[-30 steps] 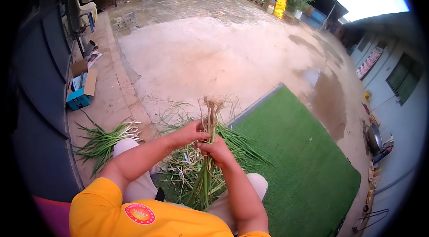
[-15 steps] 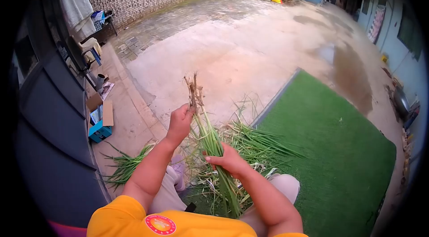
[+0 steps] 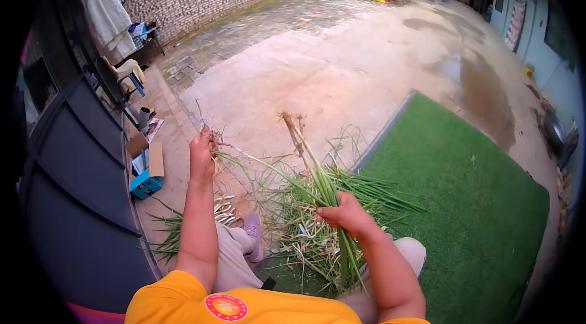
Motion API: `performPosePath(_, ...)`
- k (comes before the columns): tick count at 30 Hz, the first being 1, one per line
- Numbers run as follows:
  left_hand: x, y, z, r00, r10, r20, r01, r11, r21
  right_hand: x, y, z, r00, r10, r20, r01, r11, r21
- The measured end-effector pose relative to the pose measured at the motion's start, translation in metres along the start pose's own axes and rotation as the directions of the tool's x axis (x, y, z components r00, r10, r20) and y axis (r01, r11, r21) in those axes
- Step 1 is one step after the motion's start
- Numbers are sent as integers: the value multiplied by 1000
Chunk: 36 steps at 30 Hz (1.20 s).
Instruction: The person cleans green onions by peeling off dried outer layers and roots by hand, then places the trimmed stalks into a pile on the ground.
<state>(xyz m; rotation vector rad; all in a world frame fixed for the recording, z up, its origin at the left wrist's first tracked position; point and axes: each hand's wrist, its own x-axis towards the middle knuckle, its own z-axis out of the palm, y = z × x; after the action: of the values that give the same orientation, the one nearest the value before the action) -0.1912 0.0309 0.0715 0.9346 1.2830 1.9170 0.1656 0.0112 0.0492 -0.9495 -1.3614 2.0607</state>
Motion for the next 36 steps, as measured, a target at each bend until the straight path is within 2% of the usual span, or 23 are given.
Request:
performPosePath(3, 15, -1, -33, 977, 49, -207, -67, 994, -82, -7, -4, -5, 999, 1, -45, 0, 1000, 11)
performPosePath(5, 20, 1, -54, 970, 50, -237, -72, 994, -85, -15, -4, -13, 996, -4, -88, 4, 1000, 6)
performPosePath(7, 21, 9, -74, 901, 53, -430, -96, 992, -80, -19, -4, -18, 990, -60, -131, 62, 998, 13)
performPosePath(8, 19, 7, -73, 907, 48, -418, -93, 992, -87, -21, -4, -21, 987, -65, -145, 68, 998, 13)
performPosePath(10, 15, 3, -66, 968, 4, -252, 24, 994, 110, -26, -5, -26, 980, -60, -191, 75, 995, 73)
performPosePath(11, 11, -4, -59, 994, -84, -69, 102, 946, 309, -27, -4, -27, 976, -62, -208, 79, 994, 74)
performPosePath(12, 5, -12, -48, 975, -202, 94, 128, 854, 505, -27, -3, -30, 975, -61, -212, 80, 993, 84)
performPosePath(14, -21, -14, -9, 802, -504, 320, 65, 607, 792, -29, -3, -30, 971, -59, -232, 84, 991, 101)
performPosePath(15, -28, -39, -5, 851, -245, 465, -342, 414, 843, -29, -3, -29, 969, -62, -240, 88, 991, 97)
performPosePath(16, -39, -49, 8, 767, -18, 641, -637, 85, 766, -28, -3, -27, 963, -82, -257, 104, 992, 74)
performPosePath(17, -43, -54, 18, 770, -17, 638, -635, 87, 768, -27, -2, -26, 958, -99, -269, 118, 992, 53)
performPosePath(19, -65, -15, 65, 777, 45, 628, -520, 608, 600, -22, 3, -23, 953, -157, -259, 166, 986, 14)
performPosePath(20, -74, -7, 78, 778, 40, 627, -518, 605, 605, -18, 7, -20, 936, -204, -287, 170, 975, -140)
performPosePath(21, -82, -1, 88, 802, -103, 589, -234, 852, 468, -14, 10, -16, 917, -256, -305, 166, 942, -291)
performPosePath(22, -88, 0, 98, 777, -246, 579, 100, 957, 273, -15, 5, -7, 921, -227, -316, 136, 949, -285)
performPosePath(23, -92, -4, 108, 782, -244, 574, 97, 957, 274, -8, 10, -4, 923, -228, -309, 139, 948, -286)
performPosePath(25, -98, -15, 123, 757, -266, 596, 188, 963, 191, 4, 25, 2, 901, -327, -285, 175, 875, -451)
performPosePath(26, -99, -20, 128, 762, -262, 592, 184, 964, 190, 7, 27, 5, 911, -308, -273, 170, 886, -432)
performPosePath(28, -97, -30, 134, 647, -345, 680, 201, 938, 284, 13, 32, 9, 907, -313, -283, 162, 877, -453)
performPosePath(32, -85, -39, 133, 659, -436, 613, 217, 890, 400, 20, 30, 5, 905, -298, -304, 165, 904, -395)
performPosePath(34, -77, -42, 126, 855, -240, 460, -37, 856, 515, 21, 28, 4, 907, -285, -309, 161, 915, -371)
performPosePath(35, -71, -41, 122, 856, -238, 459, -37, 857, 515, 19, 25, 4, 908, -289, -305, 162, 911, -380)
performPosePath(36, -63, -37, 117, 904, -201, 378, 56, 931, 361, 16, 22, 4, 908, -292, -299, 163, 906, -391)
